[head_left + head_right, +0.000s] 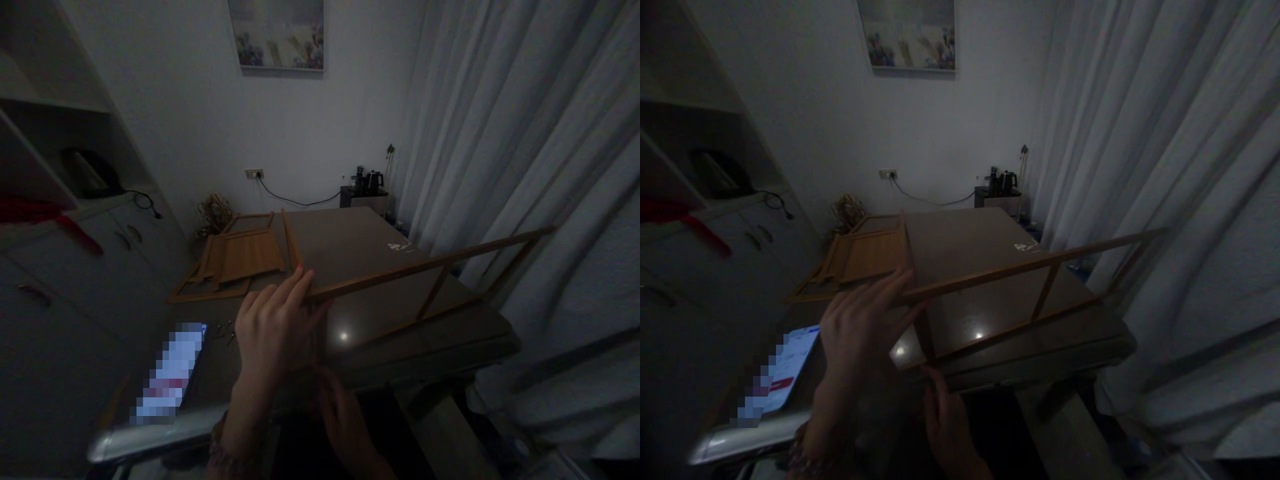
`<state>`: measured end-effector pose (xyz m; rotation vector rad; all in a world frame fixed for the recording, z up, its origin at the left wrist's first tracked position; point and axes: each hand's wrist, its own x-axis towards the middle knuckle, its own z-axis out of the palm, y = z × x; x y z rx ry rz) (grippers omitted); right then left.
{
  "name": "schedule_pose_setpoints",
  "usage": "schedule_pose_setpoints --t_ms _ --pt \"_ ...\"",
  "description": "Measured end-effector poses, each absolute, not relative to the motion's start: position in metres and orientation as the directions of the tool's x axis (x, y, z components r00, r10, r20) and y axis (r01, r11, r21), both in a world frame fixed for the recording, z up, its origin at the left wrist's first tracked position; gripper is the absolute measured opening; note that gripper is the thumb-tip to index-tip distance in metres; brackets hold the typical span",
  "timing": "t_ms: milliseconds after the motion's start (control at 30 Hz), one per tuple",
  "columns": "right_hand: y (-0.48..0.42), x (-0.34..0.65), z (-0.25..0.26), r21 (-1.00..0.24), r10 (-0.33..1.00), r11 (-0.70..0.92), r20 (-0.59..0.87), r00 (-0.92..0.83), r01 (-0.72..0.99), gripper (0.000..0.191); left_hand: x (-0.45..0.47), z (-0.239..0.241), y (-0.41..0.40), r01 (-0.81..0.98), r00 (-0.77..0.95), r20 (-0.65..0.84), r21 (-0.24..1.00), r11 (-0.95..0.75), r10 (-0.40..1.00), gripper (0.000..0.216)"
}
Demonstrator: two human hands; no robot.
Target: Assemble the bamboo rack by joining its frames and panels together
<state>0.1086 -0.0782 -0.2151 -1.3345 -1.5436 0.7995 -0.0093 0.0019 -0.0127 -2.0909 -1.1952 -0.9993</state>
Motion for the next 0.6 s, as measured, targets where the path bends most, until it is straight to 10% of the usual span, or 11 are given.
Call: schedule_pose_setpoints --t_ms 600 --pt "-0.072 0.128 -0.218 -0.669 0.885 0.452 0.417 -0.205 0.591 0.026 -0.009 -0.013 0.003 0.881 0.331 0.821 -0.092 -0.463 0.466 0.042"
